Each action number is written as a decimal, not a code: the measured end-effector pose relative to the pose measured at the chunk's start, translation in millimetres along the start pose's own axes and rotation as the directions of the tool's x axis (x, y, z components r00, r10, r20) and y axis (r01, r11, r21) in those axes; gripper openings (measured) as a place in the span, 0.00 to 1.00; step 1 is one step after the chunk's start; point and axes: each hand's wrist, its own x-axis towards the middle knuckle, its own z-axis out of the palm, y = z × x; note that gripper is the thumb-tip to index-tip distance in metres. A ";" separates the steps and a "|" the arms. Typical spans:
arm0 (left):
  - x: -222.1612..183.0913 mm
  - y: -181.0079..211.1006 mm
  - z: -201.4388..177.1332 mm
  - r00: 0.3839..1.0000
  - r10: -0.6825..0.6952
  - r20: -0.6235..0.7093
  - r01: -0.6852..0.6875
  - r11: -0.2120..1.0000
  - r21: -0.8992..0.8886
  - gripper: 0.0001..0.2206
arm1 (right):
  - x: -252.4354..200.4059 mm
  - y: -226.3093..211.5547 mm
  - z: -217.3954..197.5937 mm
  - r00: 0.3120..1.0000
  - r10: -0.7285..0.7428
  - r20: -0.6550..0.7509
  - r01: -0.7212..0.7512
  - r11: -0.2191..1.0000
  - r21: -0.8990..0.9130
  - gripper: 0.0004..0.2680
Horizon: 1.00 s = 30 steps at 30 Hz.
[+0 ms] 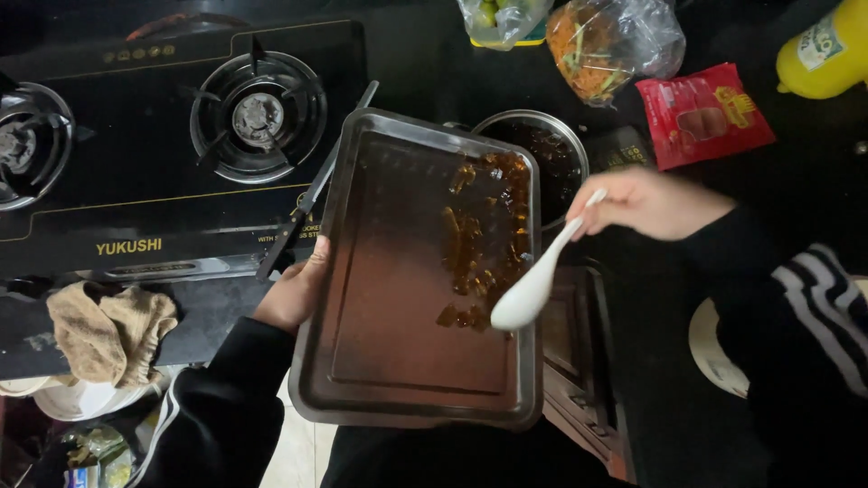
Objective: Scooping jelly from a metal tray into a pot using a spoon.
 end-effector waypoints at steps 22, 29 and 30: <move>14.9 -11.1 -9.9 0.989 -0.049 -0.142 0.069 0.988 0.136 0.41 | -46.6 32.4 43.6 0.848 -0.019 -0.529 0.188 0.945 0.267 0.08; -15.4 9.5 -4.2 0.996 -0.011 -0.087 0.026 0.986 0.165 0.41 | -47.3 54.5 79.5 0.718 -0.018 -0.696 0.265 0.931 0.250 0.09; -31.0 18.7 -1.4 0.998 0.001 -0.056 0.012 0.974 0.227 0.42 | -44.8 63.6 81.3 0.693 -0.052 -0.719 0.318 0.917 0.240 0.10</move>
